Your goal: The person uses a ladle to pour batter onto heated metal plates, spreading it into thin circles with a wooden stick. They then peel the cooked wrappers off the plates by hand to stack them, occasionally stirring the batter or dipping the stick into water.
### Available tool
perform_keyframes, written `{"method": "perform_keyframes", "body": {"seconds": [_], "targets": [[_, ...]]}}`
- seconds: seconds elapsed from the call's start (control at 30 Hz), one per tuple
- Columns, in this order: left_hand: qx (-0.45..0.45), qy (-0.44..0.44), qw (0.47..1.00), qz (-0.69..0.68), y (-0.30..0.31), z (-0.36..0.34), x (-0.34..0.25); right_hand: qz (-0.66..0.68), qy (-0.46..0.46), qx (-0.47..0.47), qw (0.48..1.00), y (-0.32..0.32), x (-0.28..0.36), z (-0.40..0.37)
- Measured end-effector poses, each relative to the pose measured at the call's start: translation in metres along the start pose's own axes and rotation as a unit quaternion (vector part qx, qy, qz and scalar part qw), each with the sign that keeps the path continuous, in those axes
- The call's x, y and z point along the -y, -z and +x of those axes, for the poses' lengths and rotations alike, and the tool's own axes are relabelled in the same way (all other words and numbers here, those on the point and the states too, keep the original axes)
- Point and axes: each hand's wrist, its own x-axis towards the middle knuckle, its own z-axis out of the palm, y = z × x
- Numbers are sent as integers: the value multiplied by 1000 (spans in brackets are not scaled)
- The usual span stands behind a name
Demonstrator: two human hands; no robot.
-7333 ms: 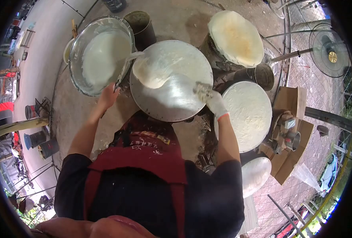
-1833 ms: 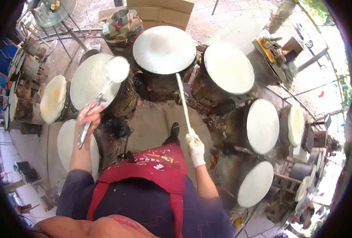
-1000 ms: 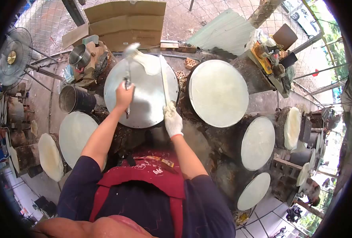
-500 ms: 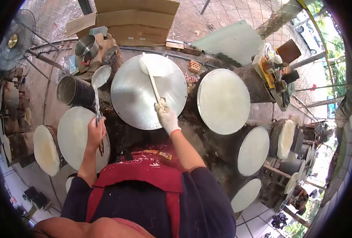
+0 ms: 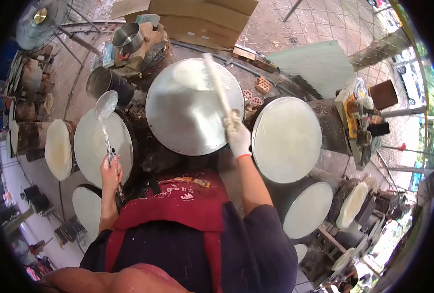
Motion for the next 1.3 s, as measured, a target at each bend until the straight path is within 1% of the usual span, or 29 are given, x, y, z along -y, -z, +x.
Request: {"method": "perform_keyframes", "body": {"seconds": [0.03, 0.07, 0.1, 0.13, 0.2, 0.23, 0.27, 0.3, 0.37, 0.4, 0.47, 0.5, 0.53, 0.57, 0.63, 0.67, 0.7, 0.8, 0.83, 0.87, 0.9, 0.93, 0.97, 1.03, 1.1, 1.13, 1.17, 1.23, 1.3], "targets": [[-14, -1, 1000, -9, -1, -6, 4, 159, -5, -35, 987, 1, -11, 7], [-21, 7, 1000, -5, -4, -11, 7, 43, -12, 27, 999, 2, -24, 9], [-28, 13, 1000, -2, -10, -13, 8, -73, -13, 91, 993, -3, -18, 10], [-36, 19, 999, 0, -16, -18, 10, -116, -67, 134, 982, -17, 12, 2], [-47, 41, 998, 2, -24, -26, 15, -86, -137, 190, 968, -25, 24, -1], [-52, 48, 998, 1, -29, -27, 15, 26, -120, 205, 971, -24, 8, 2], [-56, 58, 997, 6, -32, -30, 13, -88, -31, 177, 980, -15, 1, 11], [-61, 54, 997, 4, -34, -31, 14, -199, 60, 145, 967, 3, -5, 25], [-75, 53, 996, 1, -36, -36, 20, -54, -12, 186, 981, 32, -24, 73], [-80, 56, 995, -1, -38, -40, 23, 17, -51, 200, 978, 41, -15, 91], [-88, 56, 995, -3, -42, -40, 26, -33, -89, 265, 960, 39, -16, 91], [-95, 63, 993, -9, -45, -41, 27, -6, -88, 310, 947, 23, -7, 73], [-102, 70, 992, -15, -46, -43, 27, 131, -193, 314, 920, 17, -10, 65], [-110, 77, 991, -22, -48, -46, 28, 73, -181, 315, 929, 16, 4, 51], [-119, 85, 989, -15, -50, -49, 28, 53, -143, 363, 919, 25, 4, 52], [-123, 93, 988, -10, -50, -52, 29, -59, -69, 373, 923, 37, 12, 66], [-127, 89, 988, -12, -50, -55, 30, -170, 5, 376, 911, 49, 24, 84], [-135, 90, 987, -13, -54, -58, 32, -68, -43, 310, 947, 34, 30, 120], [-137, 98, 986, -8, -55, -60, 32, -212, -21, 348, 913, 28, 37, 120], [-140, 104, 985, -5, -56, -61, 32, 3, -152, 431, 889, 30, 8, 126], [-142, 114, 983, -4, -56, -64, 34, 217, -276, 482, 803, 33, -19, 130], [-145, 125, 982, -4, -57, -66, 37, 81, -119, 467, 872, 27, -10, 104], [-149, 132, 980, -4, -57, -66, 39, 55, -202, 420, 883, 27, 7, 85], [-144, 131, 981, 10, -57, -65, 42, -44, -166, 463, 870, 35, 26, 85], [-142, 134, 981, 15, -56, -59, 44, -198, -62, 447, 870, 35, 74, 101], [-143, 137, 980, 11, -56, -52, 44, -87, -108, 428, 893, 28, 57, 119], [-143, 139, 980, 6, -57, -43, 45, 27, -149, 405, 902, 20, 42, 136], [-141, 48, 978, 143, -52, -20, 64, -62, -150, 490, 856, 19, 28, 155], [-143, -49, 948, 280, -51, 3, 75, -143, 65, 550, 820, 22, 23, 136]]}}
